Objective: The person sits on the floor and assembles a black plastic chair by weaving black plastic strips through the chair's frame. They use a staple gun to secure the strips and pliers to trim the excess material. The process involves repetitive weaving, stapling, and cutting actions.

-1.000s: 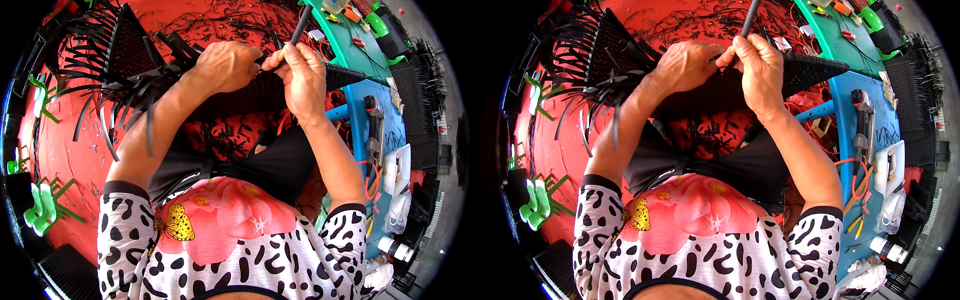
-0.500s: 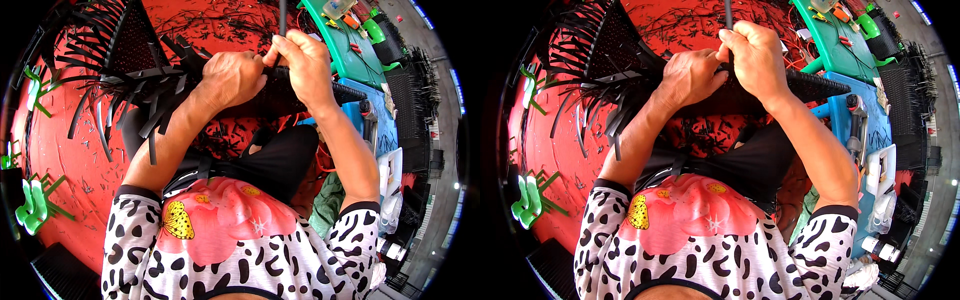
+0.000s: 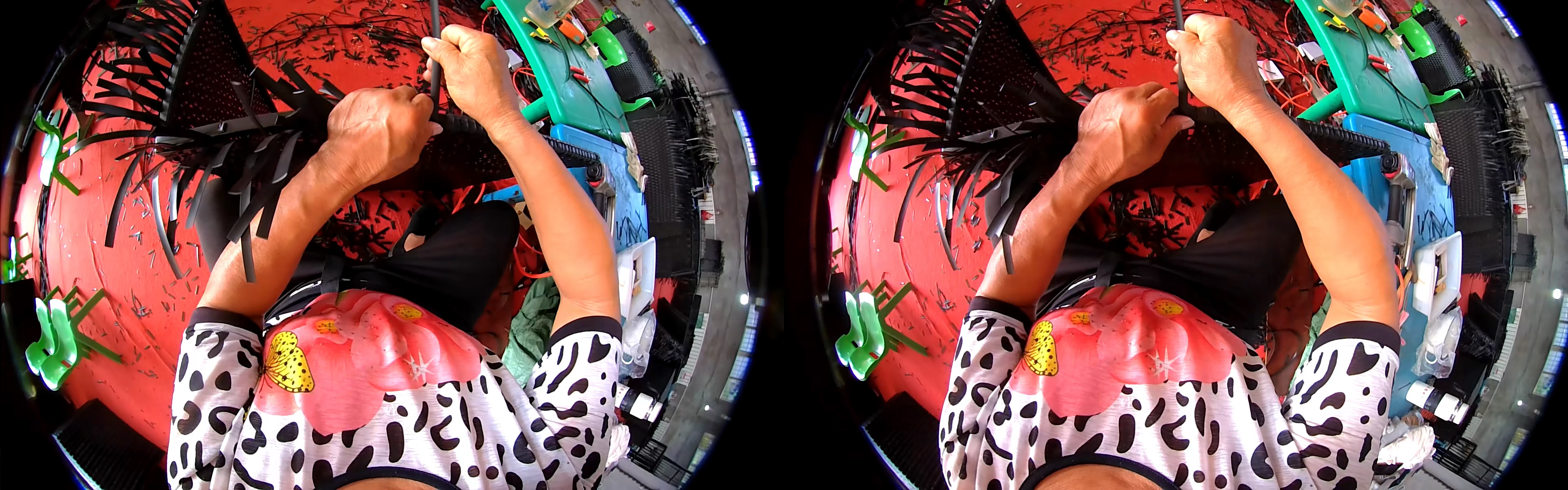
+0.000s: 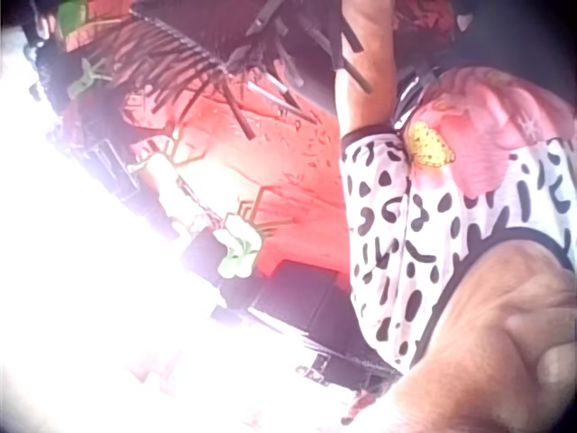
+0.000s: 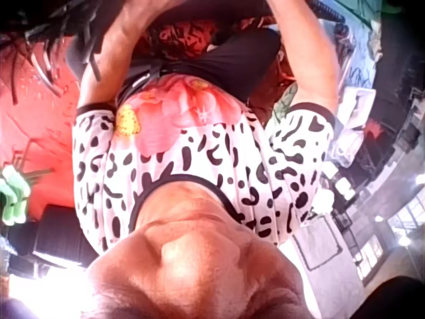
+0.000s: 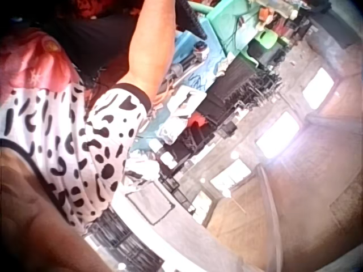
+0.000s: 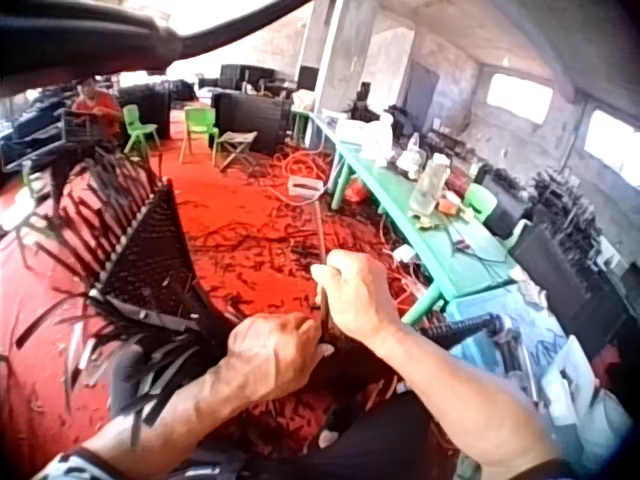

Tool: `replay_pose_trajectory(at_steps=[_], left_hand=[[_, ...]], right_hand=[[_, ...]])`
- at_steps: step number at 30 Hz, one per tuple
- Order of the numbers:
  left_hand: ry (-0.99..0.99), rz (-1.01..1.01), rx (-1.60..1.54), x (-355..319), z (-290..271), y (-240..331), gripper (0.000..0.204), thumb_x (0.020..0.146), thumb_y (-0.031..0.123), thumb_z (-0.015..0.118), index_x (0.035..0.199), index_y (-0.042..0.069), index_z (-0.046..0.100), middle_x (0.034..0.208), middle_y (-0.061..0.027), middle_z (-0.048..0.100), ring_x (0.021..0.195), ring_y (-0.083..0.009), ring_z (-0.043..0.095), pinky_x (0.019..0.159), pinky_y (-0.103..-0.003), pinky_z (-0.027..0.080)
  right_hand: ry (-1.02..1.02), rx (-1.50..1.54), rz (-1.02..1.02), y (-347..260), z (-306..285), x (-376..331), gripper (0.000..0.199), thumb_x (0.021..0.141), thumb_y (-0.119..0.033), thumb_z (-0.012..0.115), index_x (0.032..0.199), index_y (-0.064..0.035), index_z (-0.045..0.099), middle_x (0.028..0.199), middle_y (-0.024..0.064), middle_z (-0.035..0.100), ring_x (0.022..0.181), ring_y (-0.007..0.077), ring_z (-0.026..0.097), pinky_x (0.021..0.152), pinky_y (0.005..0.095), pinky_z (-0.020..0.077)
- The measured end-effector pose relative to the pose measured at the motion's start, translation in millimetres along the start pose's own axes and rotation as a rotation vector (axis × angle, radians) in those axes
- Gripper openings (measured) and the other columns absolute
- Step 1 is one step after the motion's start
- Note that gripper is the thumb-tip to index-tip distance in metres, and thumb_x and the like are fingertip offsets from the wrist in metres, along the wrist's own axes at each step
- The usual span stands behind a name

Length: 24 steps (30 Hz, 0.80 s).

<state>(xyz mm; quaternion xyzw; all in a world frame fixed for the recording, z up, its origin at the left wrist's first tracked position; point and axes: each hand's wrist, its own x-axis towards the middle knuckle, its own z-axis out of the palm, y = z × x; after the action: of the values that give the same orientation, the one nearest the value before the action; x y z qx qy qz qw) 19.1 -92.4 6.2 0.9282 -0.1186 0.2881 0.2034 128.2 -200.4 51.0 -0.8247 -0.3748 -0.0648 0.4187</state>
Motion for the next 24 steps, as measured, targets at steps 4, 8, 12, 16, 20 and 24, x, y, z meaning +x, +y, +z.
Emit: replay_pose_trajectory(at_steps=[4,8,12,16,20,24], left_hand=[[0.005,0.032,-0.003,-1,2,2,0.026,0.075,0.024,0.069,0.072,0.005,0.053,0.067,-0.0104,0.054,0.063,-0.0325,0.059,0.053,-0.043,0.046],[0.006,0.037,0.007,-3,4,0,0.025,0.075,0.023,0.069,0.072,0.005,0.052,0.066,-0.0105,0.052,0.061,-0.0322,0.058,0.053,-0.043,0.046],[0.005,0.050,0.001,-2,3,2,0.024,0.075,0.021,0.069,0.072,0.005,0.052,0.066,-0.0099,0.052,0.061,-0.0315,0.058,0.052,-0.042,0.046],[0.027,0.062,0.006,-2,1,1,0.024,0.075,0.020,0.070,0.072,0.005,0.052,0.066,-0.0091,0.052,0.060,-0.0306,0.058,0.051,-0.041,0.046],[0.020,0.071,0.015,-1,0,2,0.024,0.075,0.021,0.070,0.072,0.005,0.051,0.066,-0.0088,0.052,0.059,-0.0304,0.058,0.051,-0.041,0.045],[-0.020,0.059,0.027,0,1,2,0.024,0.076,0.021,0.069,0.072,0.005,0.051,0.067,-0.0094,0.052,0.060,-0.0308,0.058,0.051,-0.041,0.045]], right_hand=[[-0.020,-0.091,0.065,10,-4,3,0.019,0.081,-0.012,0.064,0.096,-0.0003,0.059,0.068,0.0097,0.062,0.062,0.0184,0.062,0.055,0.0309,0.0482],[0.075,-0.207,-0.076,1,-10,-3,0.044,0.077,-0.005,0.066,0.118,-0.0026,0.049,0.068,0.0144,0.062,0.066,0.0266,0.063,0.057,0.0360,0.0484],[-0.016,-0.111,-0.279,32,-23,-7,0.018,0.080,-0.007,0.062,0.098,-0.0019,0.063,0.079,0.0121,0.065,0.069,0.0260,0.064,0.065,0.0360,0.0506],[-0.130,-0.281,-0.398,49,-42,-9,0.014,0.080,-0.009,0.061,0.093,-0.0056,0.064,0.079,0.0098,0.062,0.074,0.0274,0.063,0.065,0.0370,0.0501],[-0.094,-0.545,-0.505,69,-46,-8,0.007,0.080,-0.011,0.061,0.084,-0.0126,0.066,0.074,0.0070,0.057,0.074,0.0274,0.060,0.063,0.0392,0.0492],[-0.151,-0.241,-0.217,50,-41,-9,0.009,0.083,-0.010,0.062,0.089,-0.0105,0.068,0.076,0.0058,0.063,0.068,0.0164,0.061,0.062,0.0302,0.0497]])
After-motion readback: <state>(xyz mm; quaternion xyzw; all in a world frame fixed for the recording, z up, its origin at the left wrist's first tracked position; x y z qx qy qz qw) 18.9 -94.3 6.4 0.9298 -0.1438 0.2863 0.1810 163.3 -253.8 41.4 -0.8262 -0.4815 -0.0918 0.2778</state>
